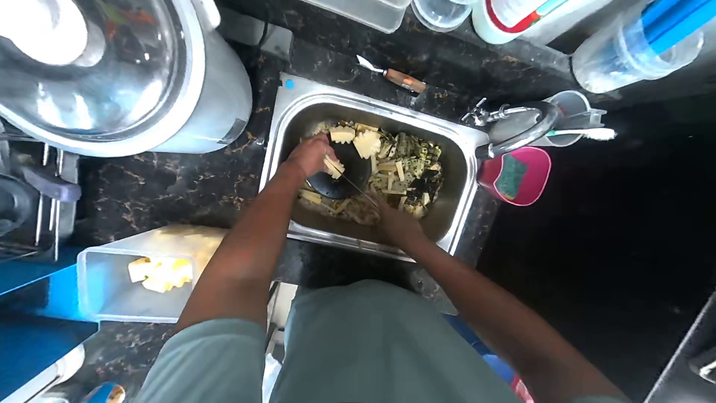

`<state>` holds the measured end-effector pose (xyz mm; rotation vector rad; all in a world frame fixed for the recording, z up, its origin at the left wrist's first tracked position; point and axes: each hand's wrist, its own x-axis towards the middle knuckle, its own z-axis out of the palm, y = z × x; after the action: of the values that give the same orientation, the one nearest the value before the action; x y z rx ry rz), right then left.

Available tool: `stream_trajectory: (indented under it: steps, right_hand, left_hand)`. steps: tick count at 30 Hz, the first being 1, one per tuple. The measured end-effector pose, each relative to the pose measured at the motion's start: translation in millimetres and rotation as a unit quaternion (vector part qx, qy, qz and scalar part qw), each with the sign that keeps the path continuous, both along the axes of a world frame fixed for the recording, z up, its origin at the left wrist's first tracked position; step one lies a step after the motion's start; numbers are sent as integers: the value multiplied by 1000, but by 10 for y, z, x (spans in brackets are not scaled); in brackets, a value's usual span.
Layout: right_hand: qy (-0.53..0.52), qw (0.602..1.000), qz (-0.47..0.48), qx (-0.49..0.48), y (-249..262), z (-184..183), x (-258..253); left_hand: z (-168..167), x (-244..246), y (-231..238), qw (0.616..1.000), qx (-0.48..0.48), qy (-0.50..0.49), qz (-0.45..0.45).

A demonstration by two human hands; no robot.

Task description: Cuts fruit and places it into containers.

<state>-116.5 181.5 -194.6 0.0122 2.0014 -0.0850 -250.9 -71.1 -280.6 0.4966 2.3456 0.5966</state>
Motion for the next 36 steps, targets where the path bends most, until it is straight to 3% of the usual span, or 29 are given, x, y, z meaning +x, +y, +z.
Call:
stream_trajectory:
  steps: [4,8,18,21,25,28,32,36]
  right_hand:
    - [-10,1000,-5,13,99,478,-8]
    - [26,998,-50,-30,-87,454,-31]
    - [41,996,-40,-61,-306,-151,-50]
    - [6,999,-36,-25,-173,107,10]
    - [9,995,-99,-14,274,544,333]
    - [16,989,-148,-7,531,768,661]
    - [38,969,-243,-6,814,1011,1152]
    - [50,950,-309,-17,977,1088,1552]
  left_hand:
    - [-3,351,62,985,21,-10,173]
    - [131,676,261,946,27,-10,324]
    - [145,764,311,924,10,-33,380]
    - [124,749,300,931,16,-39,363]
    - [142,636,444,970,-34,-41,237]
    - [140,604,598,980,-103,-1,168]
    - [-90,753,728,984,-120,84,102]
    - [134,852,888,988,-127,64,68]
